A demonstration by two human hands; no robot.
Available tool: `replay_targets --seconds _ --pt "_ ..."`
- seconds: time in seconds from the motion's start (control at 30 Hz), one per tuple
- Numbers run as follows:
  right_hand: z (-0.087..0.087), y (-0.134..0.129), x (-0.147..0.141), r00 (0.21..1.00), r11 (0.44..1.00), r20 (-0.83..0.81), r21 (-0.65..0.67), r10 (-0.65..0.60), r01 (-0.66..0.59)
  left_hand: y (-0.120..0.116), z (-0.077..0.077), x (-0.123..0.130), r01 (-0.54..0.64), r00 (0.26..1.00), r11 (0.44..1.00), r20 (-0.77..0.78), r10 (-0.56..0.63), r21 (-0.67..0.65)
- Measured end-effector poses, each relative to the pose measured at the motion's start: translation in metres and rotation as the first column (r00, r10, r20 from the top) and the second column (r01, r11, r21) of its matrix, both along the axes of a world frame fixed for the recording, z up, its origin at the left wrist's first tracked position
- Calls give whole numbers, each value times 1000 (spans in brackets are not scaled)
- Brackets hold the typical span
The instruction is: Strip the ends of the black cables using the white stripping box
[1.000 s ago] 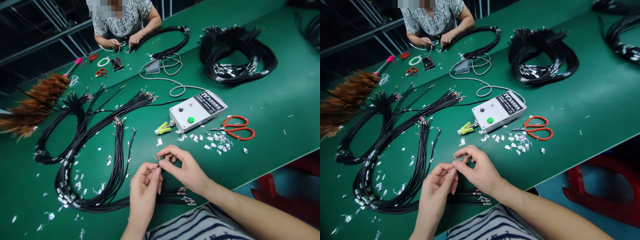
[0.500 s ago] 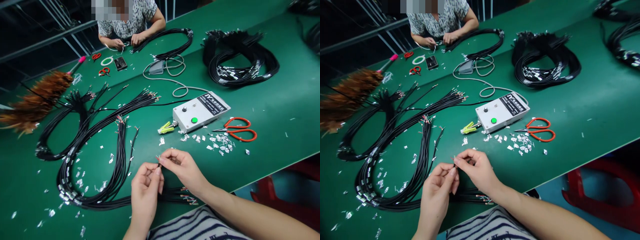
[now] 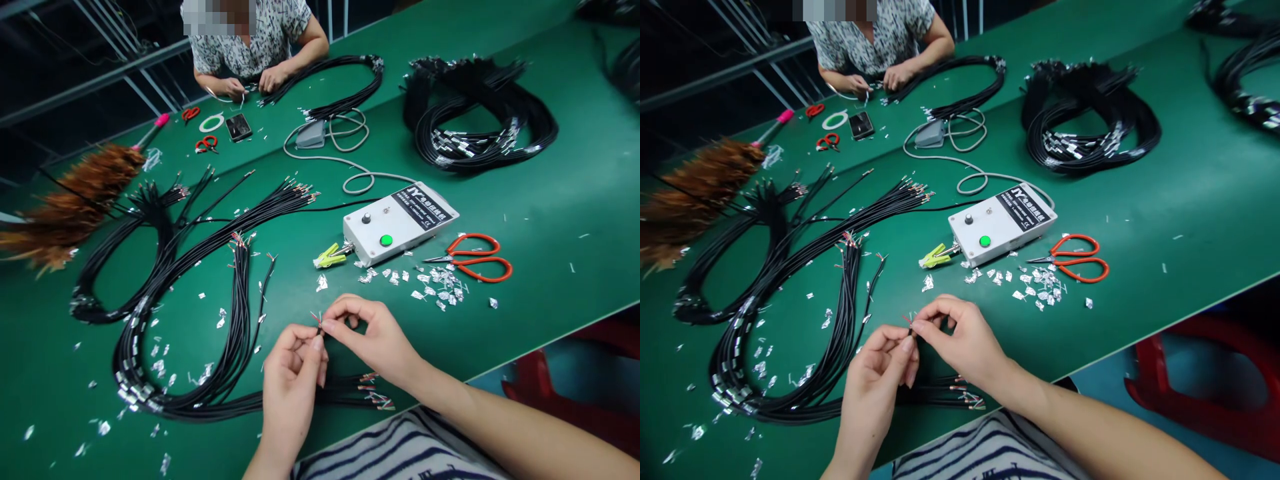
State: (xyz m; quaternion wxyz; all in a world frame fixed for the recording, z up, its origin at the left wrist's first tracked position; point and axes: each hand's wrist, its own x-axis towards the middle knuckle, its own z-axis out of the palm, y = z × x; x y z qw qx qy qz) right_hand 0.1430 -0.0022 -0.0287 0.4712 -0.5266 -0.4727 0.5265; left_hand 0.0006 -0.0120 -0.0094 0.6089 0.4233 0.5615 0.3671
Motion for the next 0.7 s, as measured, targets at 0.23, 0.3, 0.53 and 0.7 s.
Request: replay_targets --seconds 0.23,0.3,0.53,0.7 --pt "-4 -4 6 1000 997 28 79 7 -9 12 4 15 36 999 992 8 -37 118" --pt "-3 -4 8 999 997 49 76 6 -10 15 1 18 -30 998 991 51 24 128" --pt "9 3 21 945 975 322 182 66 -130 9 -2 15 -33 990 978 -129 60 205" --pt "14 9 27 889 943 450 255 79 -213 8 -2 13 43 959 957 -282 41 288"
